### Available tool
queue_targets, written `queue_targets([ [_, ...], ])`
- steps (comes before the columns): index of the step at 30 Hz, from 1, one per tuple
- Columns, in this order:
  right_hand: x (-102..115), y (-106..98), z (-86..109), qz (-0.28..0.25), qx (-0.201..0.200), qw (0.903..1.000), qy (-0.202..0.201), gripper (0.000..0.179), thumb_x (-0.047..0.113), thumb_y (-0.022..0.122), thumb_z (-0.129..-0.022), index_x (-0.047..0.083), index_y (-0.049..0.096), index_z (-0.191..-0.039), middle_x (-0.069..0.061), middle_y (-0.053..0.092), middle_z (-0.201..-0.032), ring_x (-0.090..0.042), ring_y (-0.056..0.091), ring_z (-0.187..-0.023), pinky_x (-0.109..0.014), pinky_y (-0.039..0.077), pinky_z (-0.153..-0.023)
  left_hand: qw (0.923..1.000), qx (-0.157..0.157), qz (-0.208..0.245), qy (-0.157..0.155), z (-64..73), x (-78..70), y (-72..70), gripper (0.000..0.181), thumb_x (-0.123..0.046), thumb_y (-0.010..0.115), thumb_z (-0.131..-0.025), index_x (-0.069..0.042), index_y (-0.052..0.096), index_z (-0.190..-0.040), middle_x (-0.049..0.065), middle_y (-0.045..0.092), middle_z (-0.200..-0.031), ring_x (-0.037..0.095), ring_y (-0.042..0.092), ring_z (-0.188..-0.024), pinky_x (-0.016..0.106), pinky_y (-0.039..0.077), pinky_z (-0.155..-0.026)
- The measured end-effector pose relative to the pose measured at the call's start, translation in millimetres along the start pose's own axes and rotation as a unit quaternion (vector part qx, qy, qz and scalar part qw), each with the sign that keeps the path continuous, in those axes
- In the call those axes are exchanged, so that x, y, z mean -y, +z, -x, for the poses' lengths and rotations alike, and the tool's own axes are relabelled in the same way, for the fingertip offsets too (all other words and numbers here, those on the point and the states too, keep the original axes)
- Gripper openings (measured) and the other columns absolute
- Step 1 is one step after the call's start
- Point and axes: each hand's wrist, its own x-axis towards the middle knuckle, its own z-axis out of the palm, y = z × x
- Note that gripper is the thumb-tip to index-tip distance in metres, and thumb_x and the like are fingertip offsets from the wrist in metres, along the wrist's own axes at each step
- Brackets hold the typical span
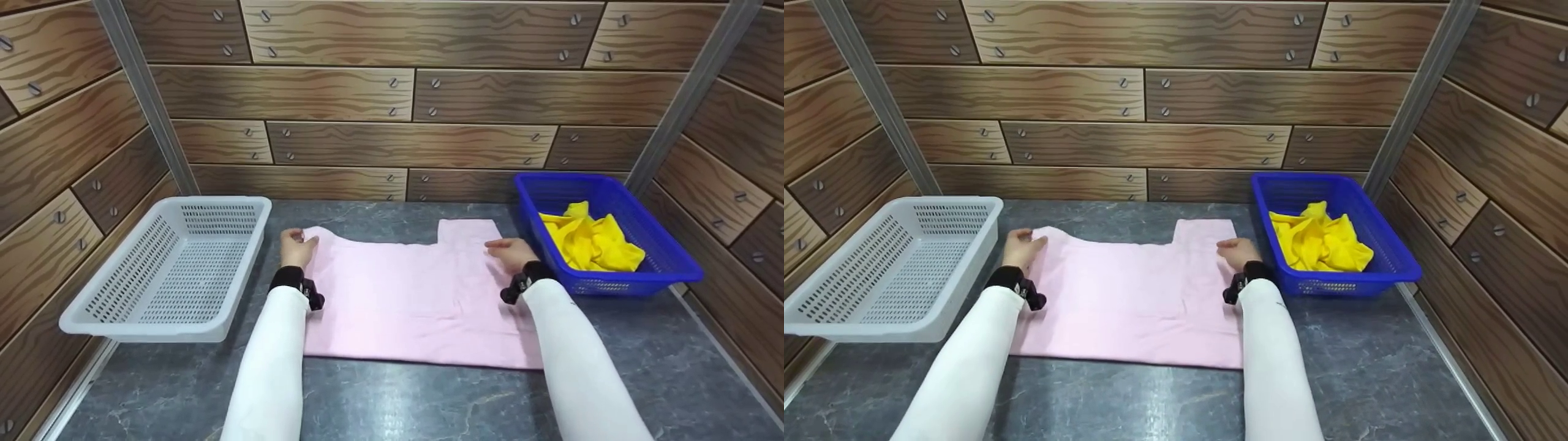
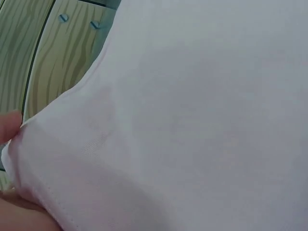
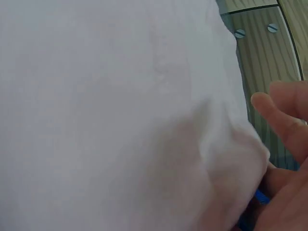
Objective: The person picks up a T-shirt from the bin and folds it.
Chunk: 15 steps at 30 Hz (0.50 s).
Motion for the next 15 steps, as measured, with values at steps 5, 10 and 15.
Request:
queue_targets([
  [5,9.7,5.7,0.8,-0.039,-0.12,0.9919,-0.014,0.038,0.015,0.056,-0.103,-0.006,0.063,-0.133,-0.028,0.062,-0.137,-0.041,0.057,-0.131,-0.043,0.046,-0.109,0.9979,-0.016,-0.015,0.061,32.3,-38.6,-8.5,0.054,-0.008,0.06,-0.088,0.011,0.053,-0.138,0.031,0.069,-0.12,0.033,0.069,-0.109,0.036,0.054,-0.098],
  [10,15.8,12.4,22.9,-0.03,-0.272,0.9563,-0.102,0.016,0.001,0.062,-0.097,-0.005,0.074,-0.106,-0.029,0.071,-0.105,-0.038,0.064,-0.097,-0.032,0.045,-0.082,0.9932,-0.061,-0.06,0.079,98.8,-92.0,-29.9,0.029,-0.006,0.052,-0.092,0.01,0.067,-0.112,0.03,0.069,-0.115,0.042,0.064,-0.108,0.047,0.049,-0.099],
  [15,11.3,11.3,64.9,-0.002,-0.273,0.9491,-0.157,0.014,-0.009,0.06,-0.087,-0.003,0.07,-0.094,-0.02,0.058,-0.091,-0.032,0.056,-0.088,-0.032,0.04,-0.079,0.9846,-0.097,-0.114,0.091,125.9,-85.4,-49.0,0.013,-0.005,0.049,-0.092,0.002,0.058,-0.098,0.027,0.067,-0.103,0.046,0.061,-0.1,0.055,0.047,-0.093],
])
